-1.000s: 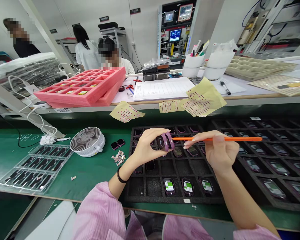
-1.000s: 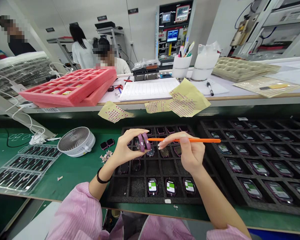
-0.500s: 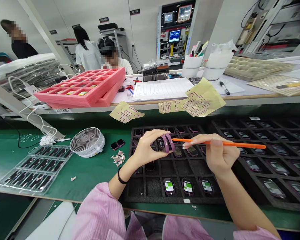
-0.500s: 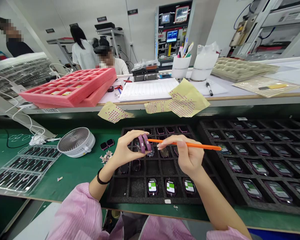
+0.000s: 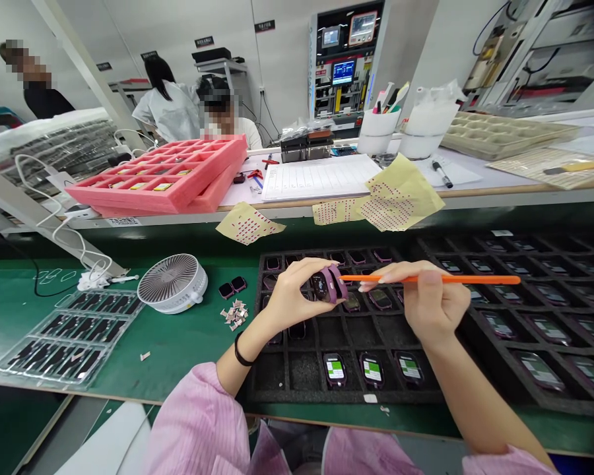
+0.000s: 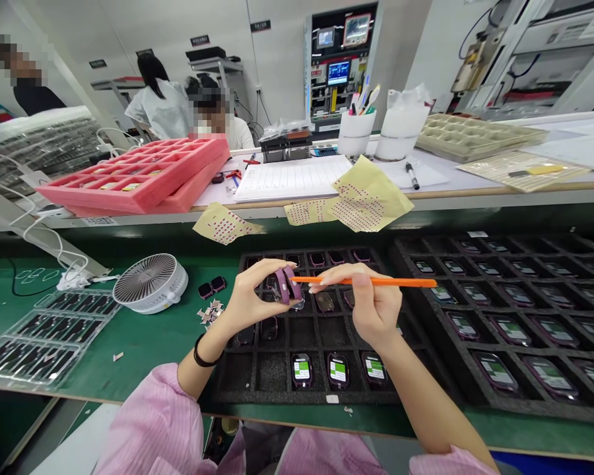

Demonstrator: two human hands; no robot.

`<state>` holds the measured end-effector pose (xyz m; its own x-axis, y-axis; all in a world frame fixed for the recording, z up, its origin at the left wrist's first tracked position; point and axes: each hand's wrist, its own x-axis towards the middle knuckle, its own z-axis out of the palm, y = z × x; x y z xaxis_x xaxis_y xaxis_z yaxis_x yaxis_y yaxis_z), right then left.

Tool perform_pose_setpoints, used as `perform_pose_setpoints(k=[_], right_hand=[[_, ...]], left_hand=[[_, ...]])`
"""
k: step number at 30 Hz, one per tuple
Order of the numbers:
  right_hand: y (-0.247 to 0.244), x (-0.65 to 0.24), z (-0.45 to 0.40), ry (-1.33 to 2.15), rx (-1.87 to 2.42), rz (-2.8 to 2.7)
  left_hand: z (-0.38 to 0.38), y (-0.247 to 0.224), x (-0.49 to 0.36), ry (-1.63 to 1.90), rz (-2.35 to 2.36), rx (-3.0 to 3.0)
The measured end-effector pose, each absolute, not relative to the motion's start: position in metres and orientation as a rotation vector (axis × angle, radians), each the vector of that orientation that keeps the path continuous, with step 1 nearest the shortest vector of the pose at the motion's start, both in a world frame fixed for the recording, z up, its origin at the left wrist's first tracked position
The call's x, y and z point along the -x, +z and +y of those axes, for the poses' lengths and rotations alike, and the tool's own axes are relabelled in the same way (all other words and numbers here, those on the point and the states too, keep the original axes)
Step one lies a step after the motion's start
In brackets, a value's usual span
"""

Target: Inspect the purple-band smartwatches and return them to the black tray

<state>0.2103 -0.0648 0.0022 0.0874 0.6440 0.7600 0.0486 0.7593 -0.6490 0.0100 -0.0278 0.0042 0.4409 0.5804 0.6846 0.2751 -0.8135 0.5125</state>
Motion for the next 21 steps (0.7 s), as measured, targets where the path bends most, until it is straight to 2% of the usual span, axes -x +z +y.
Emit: perform_pose_setpoints(k=[21], right_hand=[[-0.0016, -0.2075, -0.0669, 0.446, 0.586, -1.52]], left_hand=[[-0.0293, 0.0031, -0.009, 1.304, 0.718, -2.373]])
